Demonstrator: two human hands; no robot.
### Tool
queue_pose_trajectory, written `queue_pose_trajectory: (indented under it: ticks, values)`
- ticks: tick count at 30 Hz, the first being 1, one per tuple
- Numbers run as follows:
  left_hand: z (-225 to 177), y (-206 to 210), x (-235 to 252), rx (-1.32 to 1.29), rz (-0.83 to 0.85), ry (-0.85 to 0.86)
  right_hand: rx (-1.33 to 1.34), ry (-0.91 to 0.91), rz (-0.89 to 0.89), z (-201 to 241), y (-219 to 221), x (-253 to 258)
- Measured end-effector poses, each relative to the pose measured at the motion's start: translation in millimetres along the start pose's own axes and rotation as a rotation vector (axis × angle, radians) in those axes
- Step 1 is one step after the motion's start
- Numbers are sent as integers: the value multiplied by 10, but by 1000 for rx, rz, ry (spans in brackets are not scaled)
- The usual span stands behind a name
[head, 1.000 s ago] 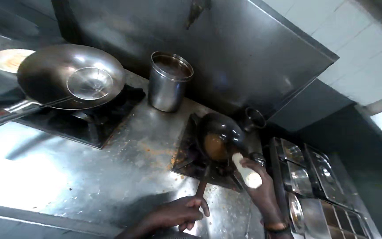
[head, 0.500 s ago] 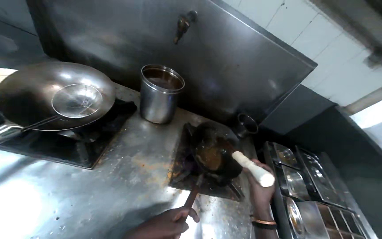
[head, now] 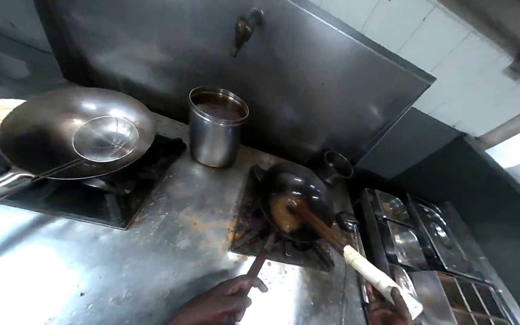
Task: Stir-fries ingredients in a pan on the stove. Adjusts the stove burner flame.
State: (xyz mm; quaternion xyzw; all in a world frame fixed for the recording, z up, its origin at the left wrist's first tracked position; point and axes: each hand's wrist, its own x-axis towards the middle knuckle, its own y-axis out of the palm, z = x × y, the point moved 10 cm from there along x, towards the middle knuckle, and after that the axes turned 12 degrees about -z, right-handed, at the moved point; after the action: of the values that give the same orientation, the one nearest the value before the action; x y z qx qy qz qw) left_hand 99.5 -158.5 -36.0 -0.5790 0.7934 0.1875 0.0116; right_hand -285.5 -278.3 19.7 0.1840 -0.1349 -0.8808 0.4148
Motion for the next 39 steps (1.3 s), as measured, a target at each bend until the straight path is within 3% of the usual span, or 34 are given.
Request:
queue_pose_trajectory:
  ticks: [3, 5, 8, 11, 14, 16, 18, 20, 22, 24, 26, 29, 31, 34, 37, 39]
  values:
    - [-17, -6, 16, -24, -92, 9, -225, -289, 63, 403, 481, -142]
    - [-55, 22, 6, 47, -168, -12, -159, -370, 126, 515, 944, -247]
    - [-110, 222, 18, 109, -105, -51, -107, -482, 246, 423, 1655, -346]
    - [-185, 349, -8, 90, -77, -73, -307, -674, 535, 419, 2405, -479]
    - [-323, 83, -174, 75, -319, -27, -482, -778, 766, 633, 2795, -587]
    - [-400, -224, -330, 112, -574, 30, -433, -695, 786, 848, 2733, -580]
    - [-420, -511, -458, 166, -774, 82, -114, -483, 752, 929, 2579, -444]
    - [-410, -702, -488, 185, -881, 101, 207, -322, 652, 717, 2441, -169]
    - [-415, -778, -457, 161, -937, 95, 264, -286, 518, 318, 2282, 56]
    - [-430, -779, -446, 145, -961, 69, 16, -366, 450, 213, 2044, 41]
    - [-442, -772, -427, 139, -971, 56, -124, -453, 496, 461, 1914, -6]
    - [-450, -716, -411, 182, -992, 58, 89, -411, 563, 706, 1760, -36]
    - [-479, -634, -388, 232, -988, 43, 182, -341, 532, 494, 1750, -18]
    - [-452, -422, -428, 263, -971, 9, -101, -427, 509, 167, 1852, -18]
    - [-472, -46, -422, 255, -904, 2, -240, -541, 617, 593, 2032, -195]
    - [-503, 198, -372, 253, -856, 11, -166, -538, 641, 742, 2055, -269]
